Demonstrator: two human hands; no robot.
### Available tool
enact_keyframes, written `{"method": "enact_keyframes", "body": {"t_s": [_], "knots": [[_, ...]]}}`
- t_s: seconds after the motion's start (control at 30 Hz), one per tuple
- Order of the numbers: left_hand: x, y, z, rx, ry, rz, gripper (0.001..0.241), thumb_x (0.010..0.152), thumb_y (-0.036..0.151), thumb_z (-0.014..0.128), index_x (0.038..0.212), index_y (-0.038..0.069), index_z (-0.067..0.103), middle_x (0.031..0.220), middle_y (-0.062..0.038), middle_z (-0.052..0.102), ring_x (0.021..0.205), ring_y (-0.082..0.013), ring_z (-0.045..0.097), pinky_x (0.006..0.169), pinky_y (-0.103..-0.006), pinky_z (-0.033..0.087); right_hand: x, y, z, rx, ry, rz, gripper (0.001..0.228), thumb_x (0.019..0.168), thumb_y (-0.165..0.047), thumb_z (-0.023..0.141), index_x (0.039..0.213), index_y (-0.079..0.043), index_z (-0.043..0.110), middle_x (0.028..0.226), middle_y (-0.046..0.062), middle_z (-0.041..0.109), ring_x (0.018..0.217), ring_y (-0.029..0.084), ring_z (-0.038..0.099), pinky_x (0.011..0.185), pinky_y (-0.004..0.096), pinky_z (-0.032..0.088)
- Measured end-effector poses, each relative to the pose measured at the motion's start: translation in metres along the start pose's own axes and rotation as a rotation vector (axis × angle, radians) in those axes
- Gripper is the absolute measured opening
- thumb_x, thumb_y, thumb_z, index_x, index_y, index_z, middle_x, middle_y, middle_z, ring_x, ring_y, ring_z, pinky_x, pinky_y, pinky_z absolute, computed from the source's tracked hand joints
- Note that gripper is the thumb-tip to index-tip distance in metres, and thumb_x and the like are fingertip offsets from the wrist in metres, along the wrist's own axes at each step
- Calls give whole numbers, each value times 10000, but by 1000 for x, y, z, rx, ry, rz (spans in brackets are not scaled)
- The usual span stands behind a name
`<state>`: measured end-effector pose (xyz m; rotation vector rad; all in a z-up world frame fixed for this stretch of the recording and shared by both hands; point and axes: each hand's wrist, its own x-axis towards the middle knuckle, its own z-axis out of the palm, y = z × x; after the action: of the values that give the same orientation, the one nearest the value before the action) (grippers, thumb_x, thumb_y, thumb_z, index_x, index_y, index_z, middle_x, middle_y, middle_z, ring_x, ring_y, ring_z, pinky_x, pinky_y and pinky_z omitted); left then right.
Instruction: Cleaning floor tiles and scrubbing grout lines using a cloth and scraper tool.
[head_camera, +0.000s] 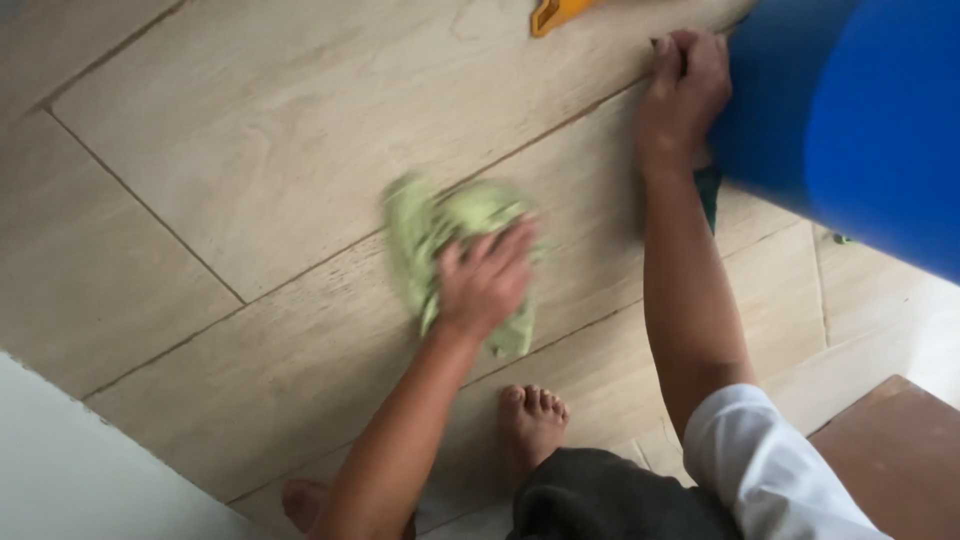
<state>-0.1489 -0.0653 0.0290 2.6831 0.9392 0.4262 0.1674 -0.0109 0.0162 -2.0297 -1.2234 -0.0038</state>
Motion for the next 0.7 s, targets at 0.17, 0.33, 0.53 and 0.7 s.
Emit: {"method": "enact_keyframes", "body": {"t_s": [0.17, 0.33, 0.53, 0.7], "knots": [[-19, -1, -36, 121, 87, -143, 387, 999, 324, 643, 1363, 218, 722, 1509, 127, 569, 1200, -157, 553, 1068, -456, 321, 2, -4, 7, -24, 9, 60, 76, 963, -15, 720, 926, 5, 657, 899, 177, 651, 855, 371, 626, 793, 446, 502], [-20, 0, -34, 117, 46, -162, 382, 993, 331, 634, 1353, 239, 724, 1498, 137, 590, 1202, -151, 554, 1086, -458, 315, 1, 4, 7, -91, -14, -14, 104, 929, -11, 743, 892, 5, 647, 897, 183, 658, 875, 398, 610, 791, 471, 480], [-21, 0, -31, 135, 71, -152, 390, 1004, 342, 637, 1372, 242, 718, 1508, 138, 582, 1217, -157, 537, 1086, -465, 316, 3, 8, 6, -93, -30, -21, 107, 960, -12, 741, 902, 3, 653, 890, 195, 654, 876, 405, 606, 795, 476, 479], [-21, -1, -31, 125, 91, -145, 380, 1017, 324, 636, 1375, 221, 714, 1512, 134, 574, 1230, -158, 535, 1098, -470, 315, 0, 7, 11, -65, 20, 22, 78, 932, 2, 735, 902, 9, 664, 899, 190, 655, 842, 393, 618, 765, 472, 494]]}}
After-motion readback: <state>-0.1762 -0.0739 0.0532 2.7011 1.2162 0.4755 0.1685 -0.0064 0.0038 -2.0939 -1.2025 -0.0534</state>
